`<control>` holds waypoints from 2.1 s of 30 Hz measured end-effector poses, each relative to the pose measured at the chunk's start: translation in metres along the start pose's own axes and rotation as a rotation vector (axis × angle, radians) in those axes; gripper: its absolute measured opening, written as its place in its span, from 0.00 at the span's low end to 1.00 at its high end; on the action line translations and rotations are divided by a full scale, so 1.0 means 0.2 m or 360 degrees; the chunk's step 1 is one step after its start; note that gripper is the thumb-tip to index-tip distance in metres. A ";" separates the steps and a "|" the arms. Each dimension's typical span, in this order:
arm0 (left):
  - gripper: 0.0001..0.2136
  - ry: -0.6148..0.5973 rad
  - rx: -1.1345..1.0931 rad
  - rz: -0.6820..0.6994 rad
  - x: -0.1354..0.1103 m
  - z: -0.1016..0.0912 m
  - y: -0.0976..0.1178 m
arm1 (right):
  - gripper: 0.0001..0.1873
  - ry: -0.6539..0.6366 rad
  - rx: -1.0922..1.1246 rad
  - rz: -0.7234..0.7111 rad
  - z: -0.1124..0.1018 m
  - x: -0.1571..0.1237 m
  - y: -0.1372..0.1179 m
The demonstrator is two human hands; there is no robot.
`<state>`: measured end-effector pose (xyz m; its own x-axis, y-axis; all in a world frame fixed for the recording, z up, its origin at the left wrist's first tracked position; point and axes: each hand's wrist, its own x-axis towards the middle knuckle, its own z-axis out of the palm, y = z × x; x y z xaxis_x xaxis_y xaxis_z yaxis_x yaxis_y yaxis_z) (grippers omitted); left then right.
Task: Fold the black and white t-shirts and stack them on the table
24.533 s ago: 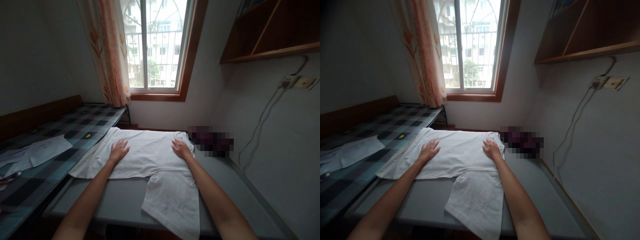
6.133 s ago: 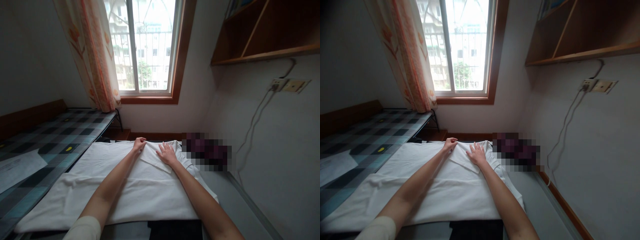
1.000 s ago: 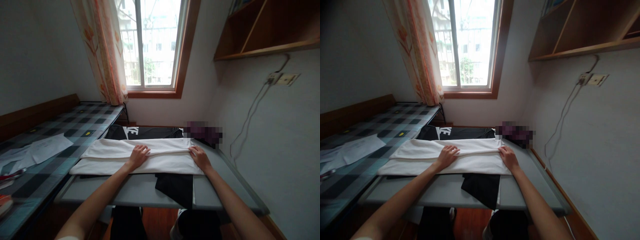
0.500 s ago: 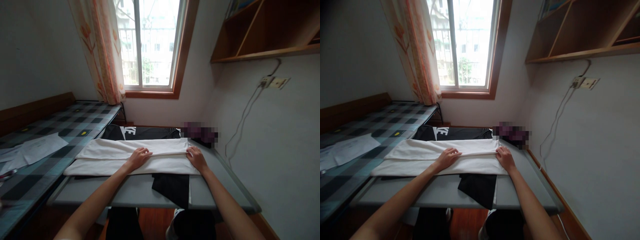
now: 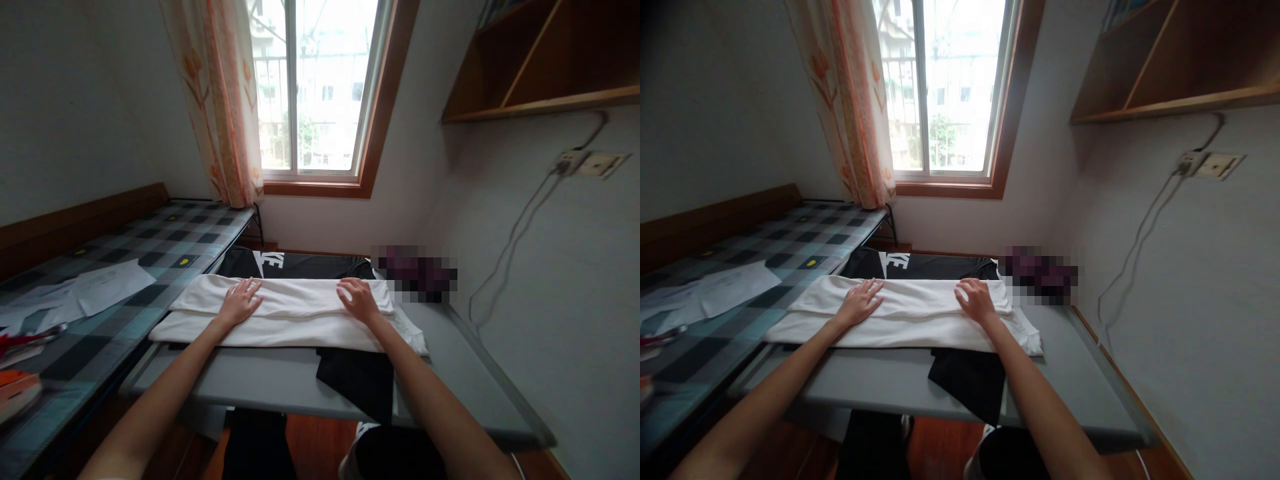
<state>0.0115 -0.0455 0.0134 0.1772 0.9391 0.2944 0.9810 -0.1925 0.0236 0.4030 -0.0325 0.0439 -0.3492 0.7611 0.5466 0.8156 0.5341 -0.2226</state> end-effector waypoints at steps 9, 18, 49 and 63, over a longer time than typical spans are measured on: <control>0.23 -0.0010 -0.0029 -0.0007 -0.02 0.00 0.03 | 0.19 -0.0401 -0.0061 0.0277 0.35 0.29 -0.23; 0.24 0.0158 0.0012 -0.0367 -0.05 -0.01 0.04 | 0.14 -0.0205 -0.0101 0.0678 0.43 0.33 -0.18; 0.20 -0.0072 0.0142 -0.0814 0.11 -0.07 -0.57 | 0.29 -0.0417 -0.0352 0.0657 0.13 -0.03 0.31; 0.20 0.0221 -0.0137 -0.0234 0.14 -0.04 -0.24 | 0.17 -0.0050 -0.0193 0.0503 0.10 -0.08 0.32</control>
<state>-0.0311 -0.0115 0.0276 0.0143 0.9118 0.4103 0.9841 -0.0855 0.1556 0.4517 -0.0042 0.0051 -0.0831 0.8941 0.4402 0.9341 0.2238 -0.2783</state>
